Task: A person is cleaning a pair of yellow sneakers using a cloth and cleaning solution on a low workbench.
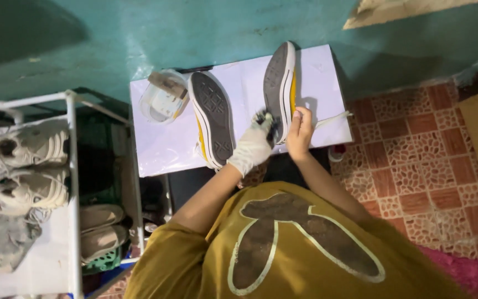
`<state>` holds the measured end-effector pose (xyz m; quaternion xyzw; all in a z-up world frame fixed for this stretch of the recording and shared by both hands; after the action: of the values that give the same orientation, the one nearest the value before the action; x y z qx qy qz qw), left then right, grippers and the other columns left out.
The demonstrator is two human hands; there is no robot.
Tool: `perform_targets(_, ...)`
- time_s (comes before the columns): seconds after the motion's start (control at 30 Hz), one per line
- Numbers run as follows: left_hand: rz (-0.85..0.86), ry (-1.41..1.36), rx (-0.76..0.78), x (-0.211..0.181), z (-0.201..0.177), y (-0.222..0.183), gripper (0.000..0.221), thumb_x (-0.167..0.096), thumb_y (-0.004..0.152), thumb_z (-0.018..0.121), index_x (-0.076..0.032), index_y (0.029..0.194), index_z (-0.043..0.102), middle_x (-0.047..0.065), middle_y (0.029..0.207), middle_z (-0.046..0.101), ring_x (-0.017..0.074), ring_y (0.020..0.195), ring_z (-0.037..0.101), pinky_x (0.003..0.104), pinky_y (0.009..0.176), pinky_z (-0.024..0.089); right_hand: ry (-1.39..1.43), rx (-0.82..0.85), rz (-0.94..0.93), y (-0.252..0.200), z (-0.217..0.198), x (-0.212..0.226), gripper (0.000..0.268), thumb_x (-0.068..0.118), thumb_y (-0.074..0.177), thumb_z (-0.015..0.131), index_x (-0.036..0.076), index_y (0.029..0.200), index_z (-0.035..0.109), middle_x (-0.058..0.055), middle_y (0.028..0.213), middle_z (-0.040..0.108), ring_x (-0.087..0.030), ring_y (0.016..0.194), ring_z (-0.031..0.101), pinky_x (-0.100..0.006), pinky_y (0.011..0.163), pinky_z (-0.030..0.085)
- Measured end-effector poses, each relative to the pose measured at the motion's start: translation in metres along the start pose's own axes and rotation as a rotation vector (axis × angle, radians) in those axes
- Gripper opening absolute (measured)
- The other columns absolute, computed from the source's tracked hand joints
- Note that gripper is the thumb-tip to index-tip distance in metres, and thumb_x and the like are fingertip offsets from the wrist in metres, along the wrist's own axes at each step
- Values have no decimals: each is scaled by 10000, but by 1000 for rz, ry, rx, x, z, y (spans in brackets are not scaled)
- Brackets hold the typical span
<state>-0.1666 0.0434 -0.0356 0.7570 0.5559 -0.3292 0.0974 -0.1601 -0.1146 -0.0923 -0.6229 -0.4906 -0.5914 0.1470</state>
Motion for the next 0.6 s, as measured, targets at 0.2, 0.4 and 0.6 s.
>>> perform_targets(0.2,-38,79,274,-14,-8,-15,797,-538,767,806,-278,1470,535,94,1508,554,266,1384,528,368,1157,470,97,3,36,-6,2,-21,156,139,1079,590,131,1233,610,-93,784,697,-185,675,650,-328,628,551)
perform_targets(0.4,-116,-187,-115,28,-76,35,751,-367,901,713,-310,1564,367,162,1371,641,306,1299,597,447,1137,482,247,69,-11,6,4,49,230,134,1069,611,133,1291,552,-96,826,721,-141,726,647,-319,645,551)
perform_targets(0.6,-57,-305,-5,-49,-68,-30,643,-130,911,537,-96,1543,424,242,1536,442,407,1371,506,492,1173,424,130,50,-179,15,9,68,178,97,1058,619,58,1231,621,-215,943,764,-330,845,754,-418,715,600)
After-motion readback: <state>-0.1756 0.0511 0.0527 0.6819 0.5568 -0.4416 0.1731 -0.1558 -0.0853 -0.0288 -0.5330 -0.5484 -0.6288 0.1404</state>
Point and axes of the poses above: each hand's wrist, its own y-axis towards the middle knuckle, its own z-axis out of the palm, x = y × z, the point moved 3 cm from there along y, towards the middle knuckle
